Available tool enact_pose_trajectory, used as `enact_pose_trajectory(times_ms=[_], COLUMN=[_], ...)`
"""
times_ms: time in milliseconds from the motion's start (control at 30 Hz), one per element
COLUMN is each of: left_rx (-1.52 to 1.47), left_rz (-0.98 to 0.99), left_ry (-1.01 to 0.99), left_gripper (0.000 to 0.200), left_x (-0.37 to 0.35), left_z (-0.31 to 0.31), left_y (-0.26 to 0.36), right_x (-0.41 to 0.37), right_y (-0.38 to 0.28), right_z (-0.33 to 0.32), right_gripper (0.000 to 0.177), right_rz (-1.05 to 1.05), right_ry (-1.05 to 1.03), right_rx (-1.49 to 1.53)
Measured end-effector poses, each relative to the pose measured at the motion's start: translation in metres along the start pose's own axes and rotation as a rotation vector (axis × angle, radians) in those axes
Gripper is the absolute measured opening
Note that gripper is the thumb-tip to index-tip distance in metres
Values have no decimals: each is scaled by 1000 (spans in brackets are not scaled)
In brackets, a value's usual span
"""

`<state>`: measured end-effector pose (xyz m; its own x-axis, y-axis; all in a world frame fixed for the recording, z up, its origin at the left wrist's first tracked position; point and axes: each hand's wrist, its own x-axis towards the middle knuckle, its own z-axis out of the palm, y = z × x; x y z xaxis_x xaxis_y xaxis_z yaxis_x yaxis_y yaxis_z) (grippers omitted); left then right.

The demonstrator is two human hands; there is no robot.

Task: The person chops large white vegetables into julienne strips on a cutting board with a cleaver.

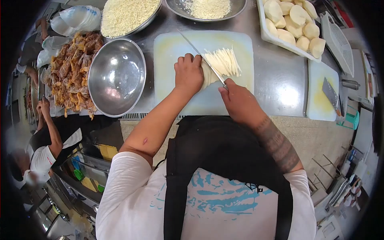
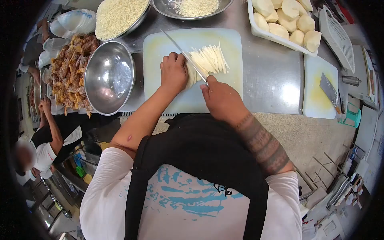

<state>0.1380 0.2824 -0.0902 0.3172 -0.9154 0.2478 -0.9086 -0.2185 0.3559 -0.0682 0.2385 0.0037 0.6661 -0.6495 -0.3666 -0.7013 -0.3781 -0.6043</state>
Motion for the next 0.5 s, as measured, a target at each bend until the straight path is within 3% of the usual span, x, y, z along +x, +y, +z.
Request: enact_pose_trajectory(times_ms=[500], left_rx=[-39], left_rz=[3], left_ry=[122], left_gripper=[15], left_x=[-2], left_z=[8], left_y=[-1], right_x=[-12], right_y=[-14], right_z=[-13], right_gripper=[31], right_rz=[-54], right_ry=[7], right_rx=[2])
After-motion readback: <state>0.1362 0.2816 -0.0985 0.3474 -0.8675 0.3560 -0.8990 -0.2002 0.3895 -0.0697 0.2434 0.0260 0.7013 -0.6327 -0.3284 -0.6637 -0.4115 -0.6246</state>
